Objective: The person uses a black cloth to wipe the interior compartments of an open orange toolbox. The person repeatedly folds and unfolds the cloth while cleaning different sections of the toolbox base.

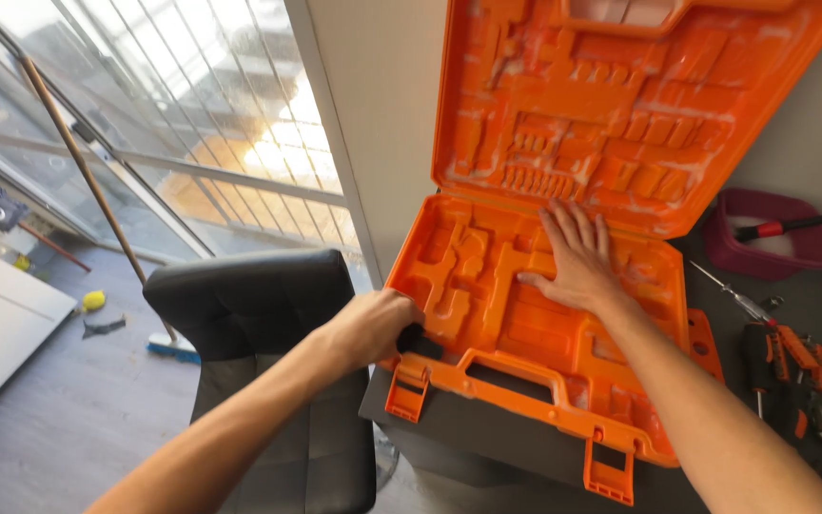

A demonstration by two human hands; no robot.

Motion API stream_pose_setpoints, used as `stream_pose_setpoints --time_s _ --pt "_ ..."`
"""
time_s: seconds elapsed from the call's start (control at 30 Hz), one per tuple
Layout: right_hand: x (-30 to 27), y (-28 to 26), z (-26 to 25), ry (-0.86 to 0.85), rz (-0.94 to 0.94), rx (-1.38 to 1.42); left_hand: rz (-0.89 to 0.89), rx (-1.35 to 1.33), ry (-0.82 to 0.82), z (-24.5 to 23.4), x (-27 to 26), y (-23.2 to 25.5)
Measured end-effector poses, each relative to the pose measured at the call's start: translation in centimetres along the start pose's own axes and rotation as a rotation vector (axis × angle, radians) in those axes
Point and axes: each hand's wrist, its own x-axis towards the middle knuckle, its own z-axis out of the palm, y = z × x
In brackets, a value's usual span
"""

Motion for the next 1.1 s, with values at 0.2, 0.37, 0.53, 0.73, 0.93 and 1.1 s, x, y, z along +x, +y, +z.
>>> stream_pose_setpoints --time_s 0.2,0.37,0.53,0.73,0.93,1.1 --pt "-0.2 -0.3 -0.3 0.000 0.019 0.008 0.103 -0.007 0.011 2.5 2.6 1.8" --pt "-0.1 -0.1 -0.4 -0.011 0.010 -0.002 0.142 0.073 -0.048 0.3 1.7 3.0" --pt "-0.2 -0.3 -0.5 0.005 0.007 0.031 0.163 0.238 -0.064 2.1 2.5 0.1" --pt "-0.5 -0.3 -0.2 -0.004 0.011 0.009 0.223 0.268 -0.026 2.7 1.8 -1.0" --pt "-0.3 -0.5 -1.0 -0.040 0.016 0.022 0.295 0.213 -0.029 3.3 3.6 1.2" --pt "-0.4 -0.8 -1.0 -0.037 0.013 0.039 0.302 0.248 -0.069 4.4 4.2 0.2"
